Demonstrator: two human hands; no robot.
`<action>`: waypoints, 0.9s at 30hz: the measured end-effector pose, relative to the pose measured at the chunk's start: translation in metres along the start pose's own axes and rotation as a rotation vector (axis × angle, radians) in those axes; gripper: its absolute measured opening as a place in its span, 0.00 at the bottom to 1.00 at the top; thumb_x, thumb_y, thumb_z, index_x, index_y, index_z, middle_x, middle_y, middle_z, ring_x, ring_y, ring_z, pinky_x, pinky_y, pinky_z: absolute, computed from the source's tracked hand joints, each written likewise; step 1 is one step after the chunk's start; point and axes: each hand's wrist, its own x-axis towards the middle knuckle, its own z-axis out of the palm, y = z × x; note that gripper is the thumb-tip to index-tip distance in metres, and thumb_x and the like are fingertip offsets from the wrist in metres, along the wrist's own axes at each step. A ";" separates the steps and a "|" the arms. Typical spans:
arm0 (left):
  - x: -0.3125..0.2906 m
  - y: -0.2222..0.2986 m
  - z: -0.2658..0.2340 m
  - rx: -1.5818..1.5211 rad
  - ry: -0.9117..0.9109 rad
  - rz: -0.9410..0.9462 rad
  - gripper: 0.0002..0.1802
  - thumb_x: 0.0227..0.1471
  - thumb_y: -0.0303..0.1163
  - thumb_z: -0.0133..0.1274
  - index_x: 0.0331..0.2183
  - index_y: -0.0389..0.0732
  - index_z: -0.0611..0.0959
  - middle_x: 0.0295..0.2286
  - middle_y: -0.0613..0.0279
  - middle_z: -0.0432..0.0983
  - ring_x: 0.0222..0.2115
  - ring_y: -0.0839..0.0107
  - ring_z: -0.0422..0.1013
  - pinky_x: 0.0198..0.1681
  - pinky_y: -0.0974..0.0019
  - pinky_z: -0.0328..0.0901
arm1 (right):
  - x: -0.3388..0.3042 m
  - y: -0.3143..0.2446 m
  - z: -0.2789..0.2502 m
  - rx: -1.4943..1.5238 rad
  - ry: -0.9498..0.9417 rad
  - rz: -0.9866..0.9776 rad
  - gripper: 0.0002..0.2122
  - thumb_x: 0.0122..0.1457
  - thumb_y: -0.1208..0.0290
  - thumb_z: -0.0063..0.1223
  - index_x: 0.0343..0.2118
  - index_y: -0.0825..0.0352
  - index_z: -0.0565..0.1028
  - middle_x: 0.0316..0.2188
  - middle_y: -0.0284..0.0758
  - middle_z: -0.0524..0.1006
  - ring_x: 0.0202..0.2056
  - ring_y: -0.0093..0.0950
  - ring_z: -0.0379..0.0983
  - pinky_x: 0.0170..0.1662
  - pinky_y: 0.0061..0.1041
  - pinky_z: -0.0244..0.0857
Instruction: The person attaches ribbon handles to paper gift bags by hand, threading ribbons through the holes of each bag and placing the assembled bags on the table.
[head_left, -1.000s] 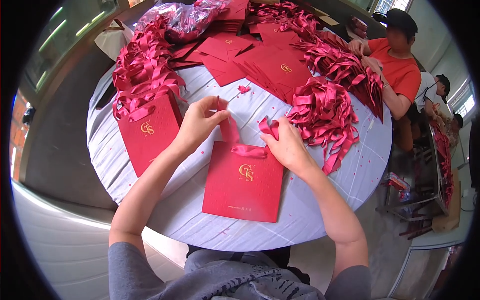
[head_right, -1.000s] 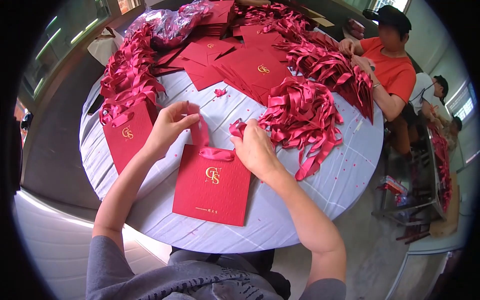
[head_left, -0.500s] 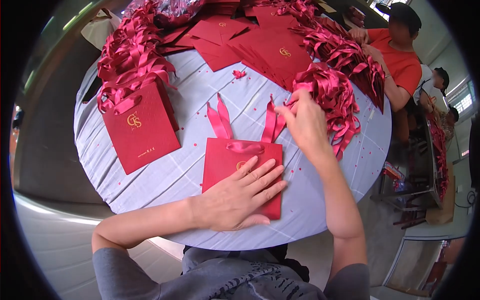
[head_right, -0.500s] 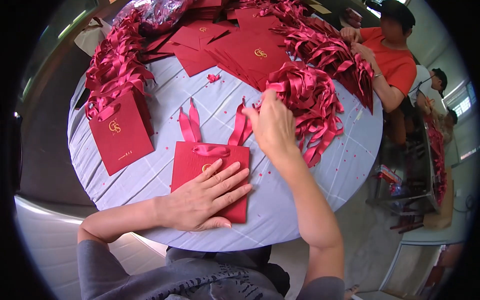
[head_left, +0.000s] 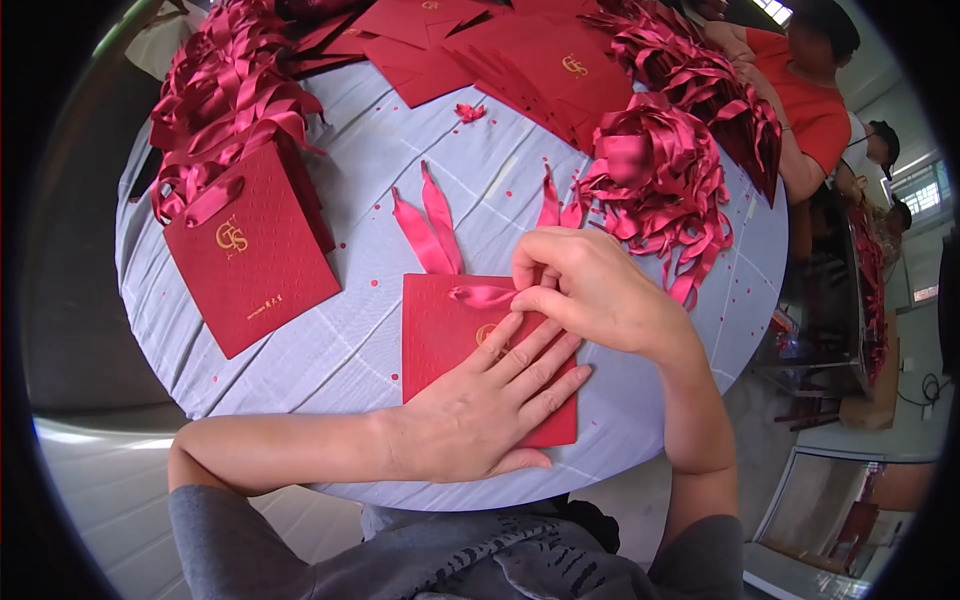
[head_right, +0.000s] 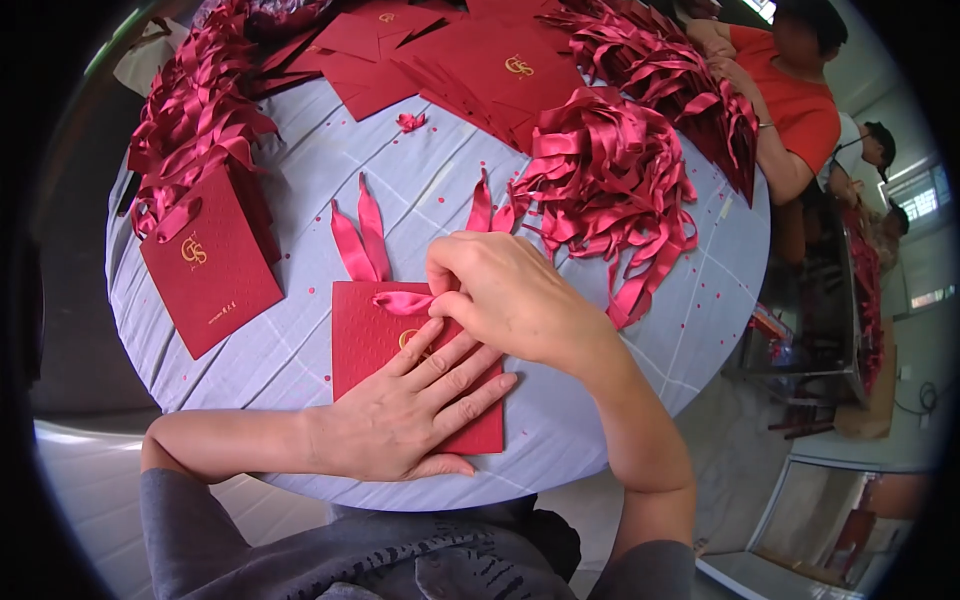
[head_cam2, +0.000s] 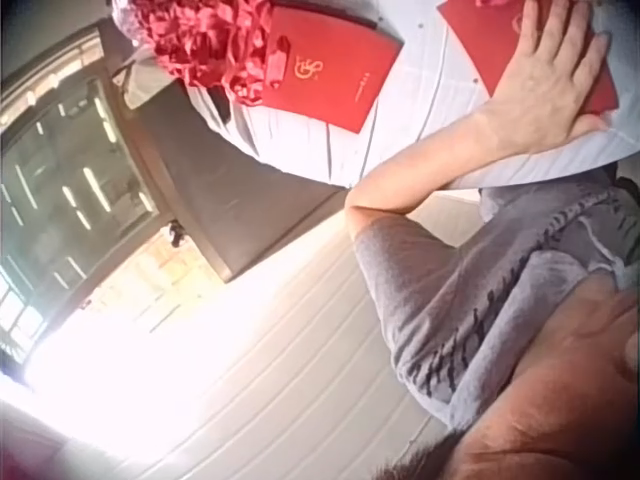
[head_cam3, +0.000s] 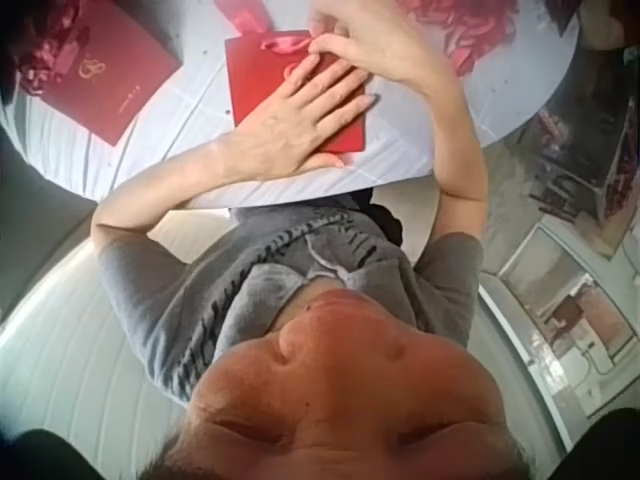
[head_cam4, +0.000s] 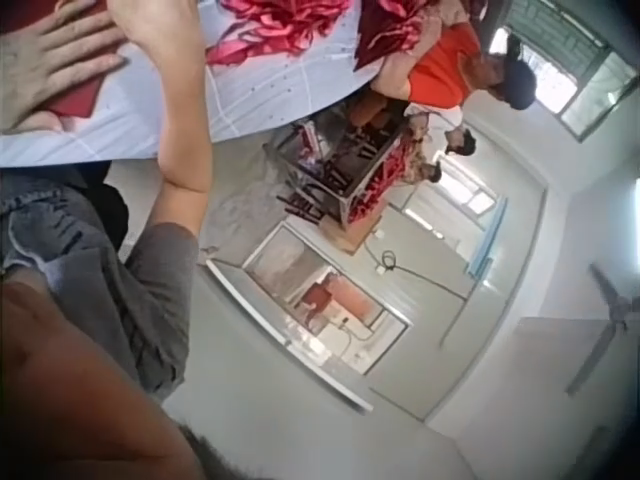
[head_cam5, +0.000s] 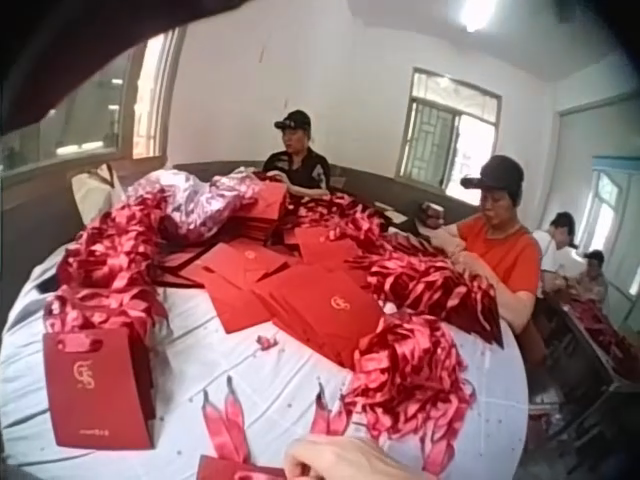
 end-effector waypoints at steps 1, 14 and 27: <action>0.000 -0.001 0.001 -0.006 0.004 0.006 0.43 0.53 0.59 0.41 0.59 0.37 0.57 0.57 0.44 0.53 0.60 0.49 0.47 0.62 0.42 0.38 | 0.001 0.000 0.000 0.072 -0.008 0.037 0.07 0.46 0.76 0.57 0.24 0.70 0.69 0.20 0.37 0.71 0.21 0.27 0.69 0.24 0.26 0.62; -0.006 -0.004 0.009 0.012 0.037 0.007 0.43 0.53 0.59 0.41 0.58 0.36 0.59 0.57 0.44 0.54 0.60 0.50 0.48 0.62 0.40 0.38 | 0.010 -0.007 0.011 0.164 -0.058 0.173 0.06 0.50 0.80 0.56 0.28 0.71 0.70 0.20 0.28 0.70 0.22 0.14 0.65 0.26 0.15 0.61; -0.007 -0.003 0.014 0.007 0.058 0.008 0.44 0.51 0.58 0.44 0.58 0.35 0.57 0.59 0.44 0.49 0.61 0.49 0.45 0.61 0.41 0.41 | 0.064 -0.009 0.036 0.338 -0.077 0.259 0.06 0.55 0.72 0.56 0.29 0.70 0.74 0.19 0.23 0.72 0.20 0.08 0.61 0.21 0.11 0.54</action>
